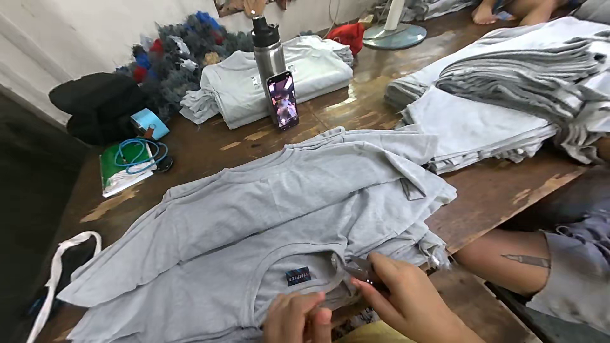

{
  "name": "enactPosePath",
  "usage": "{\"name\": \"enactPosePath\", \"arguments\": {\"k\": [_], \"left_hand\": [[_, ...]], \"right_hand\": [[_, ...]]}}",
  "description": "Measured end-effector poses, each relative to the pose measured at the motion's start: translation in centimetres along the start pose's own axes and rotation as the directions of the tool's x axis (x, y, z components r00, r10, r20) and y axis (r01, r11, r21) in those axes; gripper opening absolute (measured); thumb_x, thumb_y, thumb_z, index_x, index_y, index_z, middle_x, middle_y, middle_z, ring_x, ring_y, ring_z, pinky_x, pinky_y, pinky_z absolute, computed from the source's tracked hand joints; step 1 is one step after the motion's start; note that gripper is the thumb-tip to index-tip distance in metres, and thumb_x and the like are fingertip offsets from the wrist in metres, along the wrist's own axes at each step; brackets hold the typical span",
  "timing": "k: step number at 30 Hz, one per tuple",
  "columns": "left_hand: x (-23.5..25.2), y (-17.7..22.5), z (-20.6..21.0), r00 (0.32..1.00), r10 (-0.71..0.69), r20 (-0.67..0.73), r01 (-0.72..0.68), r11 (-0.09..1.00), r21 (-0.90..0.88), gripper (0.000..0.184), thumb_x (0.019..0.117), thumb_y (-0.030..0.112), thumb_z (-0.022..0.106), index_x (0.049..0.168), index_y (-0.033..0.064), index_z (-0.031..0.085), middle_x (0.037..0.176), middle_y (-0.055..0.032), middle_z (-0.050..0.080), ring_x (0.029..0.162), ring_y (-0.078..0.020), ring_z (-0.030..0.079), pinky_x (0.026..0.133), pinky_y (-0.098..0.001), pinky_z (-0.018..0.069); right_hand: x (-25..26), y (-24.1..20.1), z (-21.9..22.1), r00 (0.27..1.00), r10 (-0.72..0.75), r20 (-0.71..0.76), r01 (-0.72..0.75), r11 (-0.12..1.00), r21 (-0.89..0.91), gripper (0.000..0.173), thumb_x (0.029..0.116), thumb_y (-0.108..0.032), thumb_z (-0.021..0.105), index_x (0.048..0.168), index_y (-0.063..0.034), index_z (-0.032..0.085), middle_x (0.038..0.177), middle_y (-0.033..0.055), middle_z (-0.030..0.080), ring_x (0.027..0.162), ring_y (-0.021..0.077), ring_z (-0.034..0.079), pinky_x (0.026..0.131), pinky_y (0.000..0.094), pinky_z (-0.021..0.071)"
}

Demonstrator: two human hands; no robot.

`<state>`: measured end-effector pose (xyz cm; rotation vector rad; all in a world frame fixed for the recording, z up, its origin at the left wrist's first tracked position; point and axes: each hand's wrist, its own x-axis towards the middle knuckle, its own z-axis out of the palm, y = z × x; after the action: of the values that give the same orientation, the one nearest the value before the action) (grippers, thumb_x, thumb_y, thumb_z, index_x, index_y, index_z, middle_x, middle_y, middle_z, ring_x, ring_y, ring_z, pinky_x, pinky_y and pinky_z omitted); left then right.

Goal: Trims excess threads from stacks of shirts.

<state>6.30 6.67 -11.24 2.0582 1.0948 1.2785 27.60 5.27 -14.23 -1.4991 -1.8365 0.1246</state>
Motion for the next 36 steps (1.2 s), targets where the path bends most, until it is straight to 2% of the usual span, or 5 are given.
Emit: {"name": "enactPosePath", "arguments": {"k": [7,14,19,23,36], "left_hand": [[0.0,-3.0,-4.5,0.945,-0.326,-0.016,0.278,0.777,0.564,0.049,0.0891,0.027,0.072,0.124,-0.0071,0.065,0.108,-0.0270,0.065,0.093,-0.0406,0.066,0.080,-0.0552,0.0553],[-0.8,-2.0,-8.1,0.903,-0.429,-0.019,0.362,0.737,0.571,0.025,0.0926,0.007,0.055,0.107,-0.0077,0.070,0.076,-0.0168,0.066,0.063,-0.0250,0.063,0.059,-0.0424,0.0534],[-0.6,-4.9,-6.6,0.905,-0.220,-0.364,0.214,0.975,-0.056,0.020,0.1005,-0.002,0.046,0.114,-0.0051,0.060,0.107,0.0022,0.068,0.097,0.0040,0.064,0.083,-0.0146,0.0545],[-0.3,-3.8,-6.4,0.776,-0.604,-0.184,0.287,0.597,-0.749,0.031,0.1097,0.009,0.028,0.106,0.0192,0.057,0.093,0.0078,0.074,0.084,-0.0042,0.073,0.075,-0.0244,0.0626],[-3.0,-4.6,-5.9,0.889,-0.438,-0.134,0.213,0.654,-0.726,0.046,0.0895,0.010,0.076,0.130,0.0234,0.060,0.108,0.0087,0.077,0.095,-0.0041,0.073,0.086,-0.0233,0.0600]], "right_hand": [[2.0,-0.6,3.1,0.994,-0.072,-0.088,0.076,0.996,0.041,0.019,0.0904,-0.028,0.062,0.083,-0.0100,0.059,0.071,0.0026,0.056,0.063,0.0165,0.055,0.054,0.0304,0.0453],[1.2,-0.6,2.1,0.945,-0.246,-0.215,0.268,0.960,0.080,0.011,0.0889,-0.022,0.059,0.082,-0.0184,0.052,0.075,-0.0023,0.054,0.087,0.0171,0.052,0.084,0.0329,0.0362],[1.4,-1.4,3.1,0.884,-0.460,0.087,0.452,0.886,0.100,0.006,0.0865,-0.015,0.062,0.083,-0.0167,0.058,0.076,0.0003,0.059,0.080,0.0218,0.060,0.068,0.0364,0.0485],[2.3,-2.3,2.9,0.844,-0.509,0.171,0.484,0.859,0.167,0.004,0.0851,-0.014,0.063,0.086,-0.0152,0.060,0.077,0.0022,0.061,0.074,0.0218,0.062,0.062,0.0365,0.0502],[5.1,-9.5,8.7,0.770,-0.635,-0.060,0.607,0.701,0.374,0.014,0.1038,-0.011,0.053,0.103,-0.0139,0.067,0.124,0.0080,0.070,0.109,0.0288,0.065,0.081,0.0396,0.0540]]}}
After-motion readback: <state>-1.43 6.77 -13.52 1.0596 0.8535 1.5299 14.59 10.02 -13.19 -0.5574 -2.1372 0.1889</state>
